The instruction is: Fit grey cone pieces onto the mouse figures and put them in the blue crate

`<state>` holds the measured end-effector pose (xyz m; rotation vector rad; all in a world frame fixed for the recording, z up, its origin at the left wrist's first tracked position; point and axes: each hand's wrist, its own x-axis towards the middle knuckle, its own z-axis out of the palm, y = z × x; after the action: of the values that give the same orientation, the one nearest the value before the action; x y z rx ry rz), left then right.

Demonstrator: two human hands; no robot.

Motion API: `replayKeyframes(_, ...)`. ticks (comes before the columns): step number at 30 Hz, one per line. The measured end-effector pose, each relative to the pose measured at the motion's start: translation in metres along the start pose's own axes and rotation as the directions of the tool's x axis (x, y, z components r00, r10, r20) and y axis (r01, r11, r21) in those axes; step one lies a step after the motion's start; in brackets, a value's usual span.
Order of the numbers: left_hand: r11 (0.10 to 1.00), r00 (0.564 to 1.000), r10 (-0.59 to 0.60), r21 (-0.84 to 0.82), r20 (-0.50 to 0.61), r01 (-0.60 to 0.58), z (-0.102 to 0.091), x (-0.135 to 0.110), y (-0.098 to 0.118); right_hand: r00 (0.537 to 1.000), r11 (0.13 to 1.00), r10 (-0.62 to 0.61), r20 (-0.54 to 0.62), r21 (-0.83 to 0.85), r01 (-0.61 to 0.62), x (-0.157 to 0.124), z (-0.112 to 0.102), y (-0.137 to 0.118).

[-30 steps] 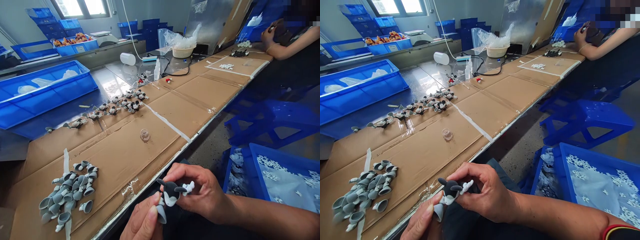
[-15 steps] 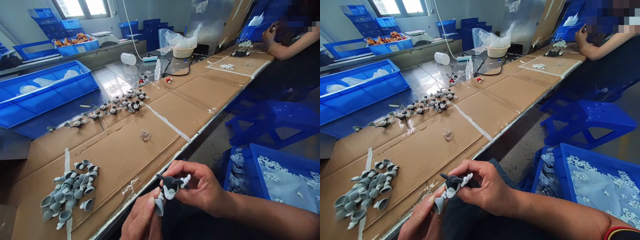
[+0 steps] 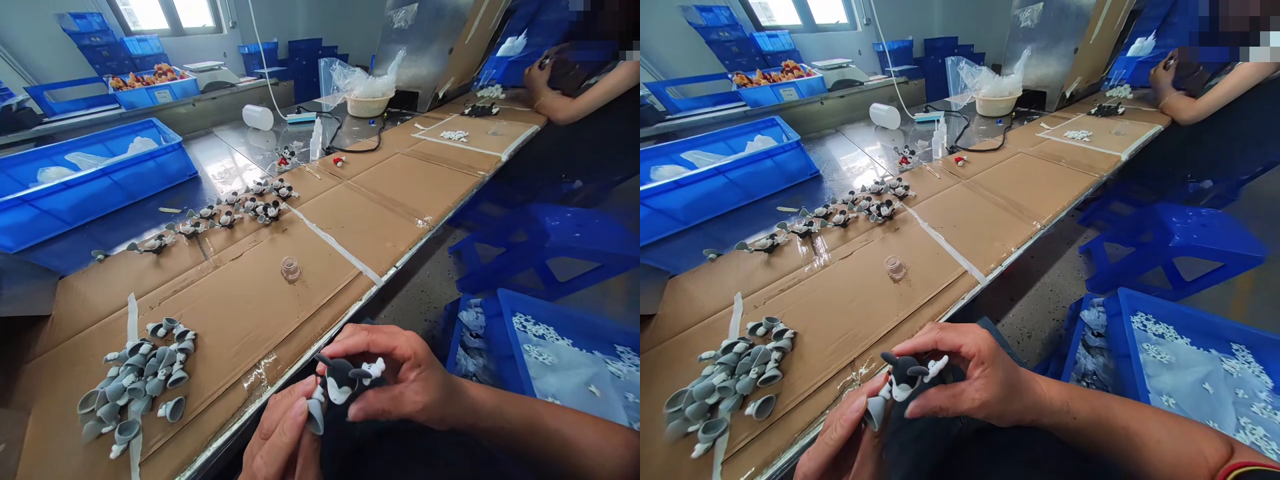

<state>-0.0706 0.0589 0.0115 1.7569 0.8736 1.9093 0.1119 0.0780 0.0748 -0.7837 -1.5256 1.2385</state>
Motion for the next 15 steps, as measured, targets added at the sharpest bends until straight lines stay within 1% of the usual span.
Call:
replayKeyframes(1,0.998,0.996,0.058,0.011,0.062,-0.058,-0.004,0.0,-0.002,0.999,0.999,-0.053,0.008,0.007,0.053,0.0,-0.001,0.001)
replayKeyframes(2,0.995,0.991,0.094,0.019,0.1,-0.096,-0.007,0.001,-0.003,0.995,0.995,-0.099,0.013,0.01,0.099,0.001,-0.001,0.002)
replayKeyframes(3,0.995,0.991,0.097,0.025,0.097,-0.1,-0.008,0.002,-0.002,0.99,0.991,-0.137,0.014,0.007,0.137,0.001,-0.002,0.003)
replayKeyframes(5,0.999,0.999,0.033,0.041,-0.009,-0.033,-0.004,0.002,0.004,0.983,0.983,-0.184,0.006,-0.007,0.184,0.002,-0.002,0.004)
replayKeyframes(7,0.997,0.991,-0.034,0.068,-0.127,0.043,0.003,0.002,0.013,0.979,0.979,-0.205,0.0,-0.016,0.205,0.002,-0.002,0.004)
replayKeyframes(8,0.994,0.984,-0.049,0.086,-0.169,0.064,0.007,0.001,0.017,0.976,0.976,-0.216,0.001,-0.015,0.216,0.001,-0.002,0.005)
replayKeyframes(11,0.99,0.983,-0.028,0.132,-0.184,0.052,0.013,-0.004,0.022,0.97,0.97,-0.244,0.017,-0.008,0.245,-0.002,-0.001,0.006)
replayKeyframes(13,0.99,0.982,-0.013,0.138,-0.189,0.04,0.011,-0.006,0.02,0.968,0.968,-0.25,0.009,-0.001,0.25,-0.004,-0.001,0.007)
replayKeyframes(15,0.991,0.985,0.01,0.137,-0.172,0.014,0.006,-0.006,0.014,0.969,0.969,-0.248,-0.007,0.012,0.248,-0.006,0.0,0.008)
